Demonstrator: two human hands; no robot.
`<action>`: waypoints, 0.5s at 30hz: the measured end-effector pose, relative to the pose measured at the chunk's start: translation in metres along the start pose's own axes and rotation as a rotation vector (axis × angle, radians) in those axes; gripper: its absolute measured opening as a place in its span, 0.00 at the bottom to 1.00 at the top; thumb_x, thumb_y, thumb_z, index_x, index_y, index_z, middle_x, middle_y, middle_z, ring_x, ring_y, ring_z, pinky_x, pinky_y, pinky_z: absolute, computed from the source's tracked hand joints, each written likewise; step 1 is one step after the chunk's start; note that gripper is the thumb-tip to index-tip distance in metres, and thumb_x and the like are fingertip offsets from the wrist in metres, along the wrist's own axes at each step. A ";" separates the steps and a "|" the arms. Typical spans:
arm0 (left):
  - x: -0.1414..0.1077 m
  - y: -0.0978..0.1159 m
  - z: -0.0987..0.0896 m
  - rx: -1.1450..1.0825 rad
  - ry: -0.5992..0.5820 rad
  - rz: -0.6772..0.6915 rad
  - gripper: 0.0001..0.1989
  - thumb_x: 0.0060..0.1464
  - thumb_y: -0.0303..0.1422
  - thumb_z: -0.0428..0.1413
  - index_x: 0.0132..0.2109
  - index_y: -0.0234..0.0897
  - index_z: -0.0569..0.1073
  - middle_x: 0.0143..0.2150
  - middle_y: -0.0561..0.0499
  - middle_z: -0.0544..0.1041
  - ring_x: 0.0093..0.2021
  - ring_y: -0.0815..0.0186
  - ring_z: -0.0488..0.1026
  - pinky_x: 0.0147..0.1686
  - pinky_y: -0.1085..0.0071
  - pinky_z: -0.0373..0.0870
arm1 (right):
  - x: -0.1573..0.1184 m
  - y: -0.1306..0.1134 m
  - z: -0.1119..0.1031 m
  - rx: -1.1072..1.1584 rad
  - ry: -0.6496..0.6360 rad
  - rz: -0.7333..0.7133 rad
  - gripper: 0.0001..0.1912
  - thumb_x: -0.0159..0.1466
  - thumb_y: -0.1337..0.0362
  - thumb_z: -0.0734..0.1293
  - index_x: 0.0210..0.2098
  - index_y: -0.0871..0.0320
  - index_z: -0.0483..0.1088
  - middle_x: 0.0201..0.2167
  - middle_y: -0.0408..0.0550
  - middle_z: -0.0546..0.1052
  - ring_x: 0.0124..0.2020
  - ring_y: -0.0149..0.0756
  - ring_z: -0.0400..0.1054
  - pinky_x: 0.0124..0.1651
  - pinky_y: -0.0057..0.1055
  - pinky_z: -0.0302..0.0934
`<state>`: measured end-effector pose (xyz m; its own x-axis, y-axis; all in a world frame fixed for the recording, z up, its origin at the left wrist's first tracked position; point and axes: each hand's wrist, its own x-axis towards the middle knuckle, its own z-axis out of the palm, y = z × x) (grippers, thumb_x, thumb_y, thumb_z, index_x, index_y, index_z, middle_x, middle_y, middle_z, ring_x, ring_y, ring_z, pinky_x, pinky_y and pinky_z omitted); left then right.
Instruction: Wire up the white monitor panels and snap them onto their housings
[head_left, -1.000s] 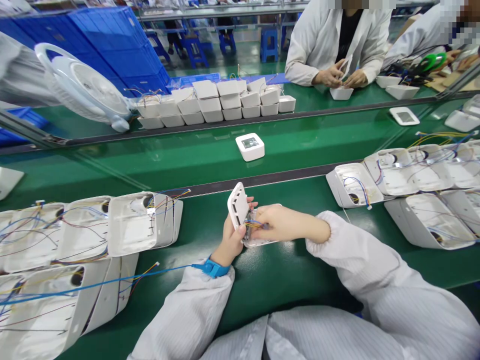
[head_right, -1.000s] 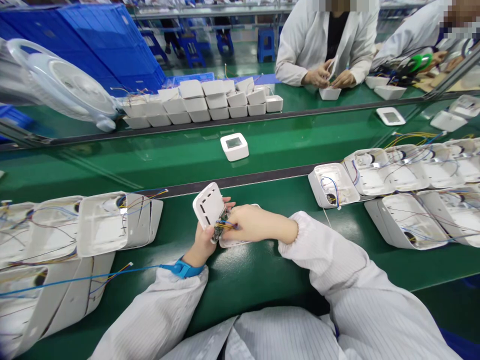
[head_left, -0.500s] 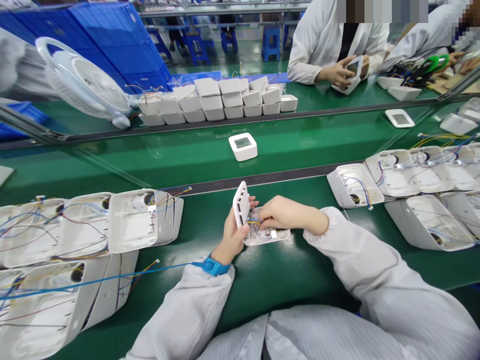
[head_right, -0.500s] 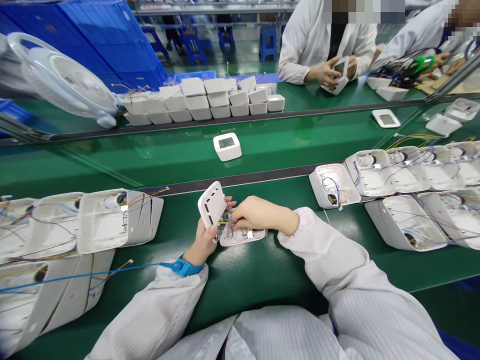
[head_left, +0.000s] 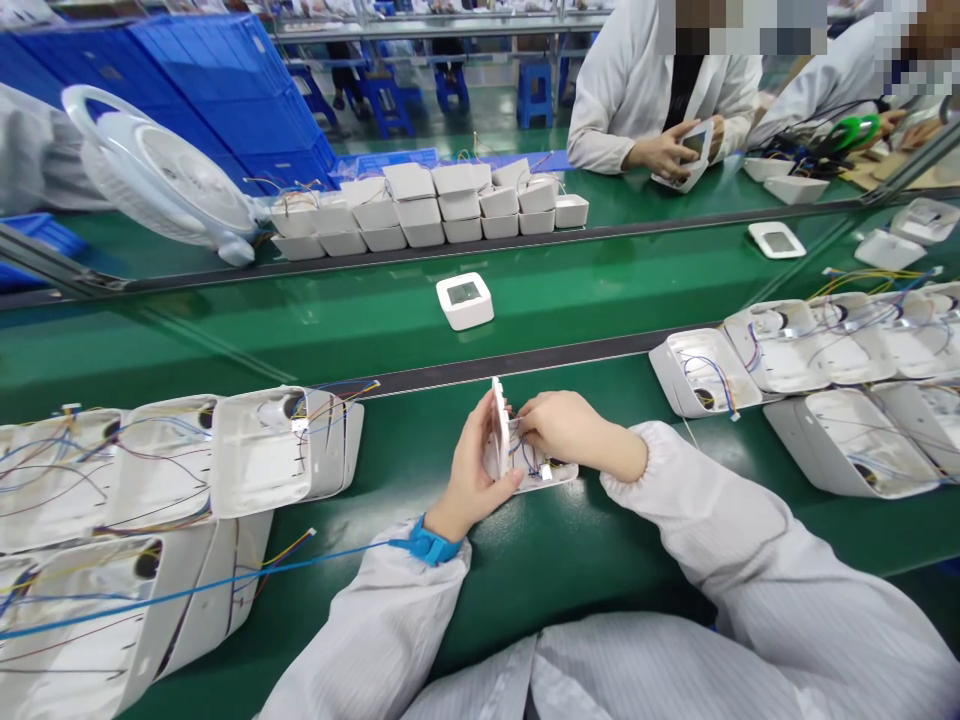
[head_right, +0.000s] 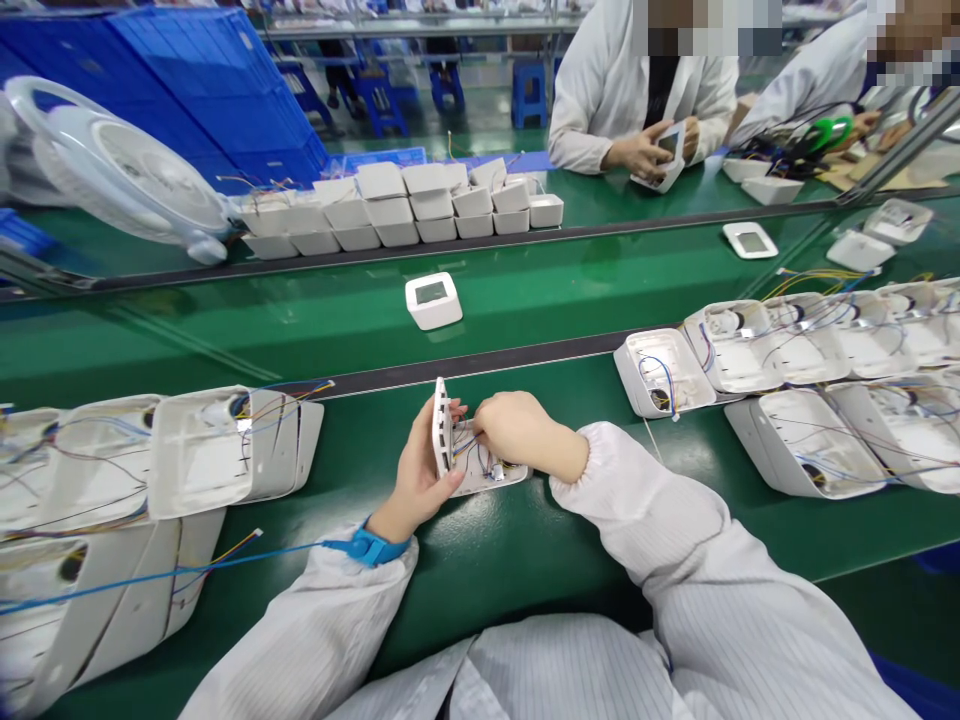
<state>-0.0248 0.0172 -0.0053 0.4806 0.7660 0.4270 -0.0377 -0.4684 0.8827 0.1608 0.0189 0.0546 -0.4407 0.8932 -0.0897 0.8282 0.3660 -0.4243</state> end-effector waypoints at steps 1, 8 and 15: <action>0.002 0.002 -0.004 0.083 -0.036 0.034 0.44 0.51 0.41 0.59 0.70 0.41 0.47 0.64 0.37 0.59 0.62 0.47 0.62 0.60 0.47 0.60 | 0.001 -0.001 0.000 -0.004 -0.009 0.024 0.09 0.60 0.72 0.66 0.32 0.57 0.79 0.35 0.52 0.79 0.40 0.43 0.72 0.40 0.32 0.61; 0.016 0.025 -0.023 0.479 -0.480 0.040 0.46 0.45 0.34 0.61 0.70 0.44 0.50 0.64 0.41 0.60 0.62 0.49 0.62 0.60 0.54 0.62 | 0.006 0.034 -0.016 0.360 -0.180 -0.116 0.08 0.60 0.71 0.66 0.32 0.60 0.78 0.30 0.47 0.79 0.32 0.37 0.72 0.36 0.29 0.62; 0.017 0.022 -0.017 0.575 -0.571 0.033 0.50 0.44 0.47 0.65 0.70 0.45 0.50 0.68 0.39 0.55 0.64 0.45 0.57 0.62 0.48 0.57 | 0.012 0.056 -0.017 0.850 0.203 0.089 0.09 0.61 0.67 0.67 0.39 0.60 0.78 0.39 0.49 0.80 0.41 0.37 0.74 0.49 0.35 0.66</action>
<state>-0.0325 0.0275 0.0244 0.8661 0.4774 0.1481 0.3217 -0.7592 0.5658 0.2083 0.0543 0.0452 -0.2496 0.9680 -0.0270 0.2832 0.0463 -0.9579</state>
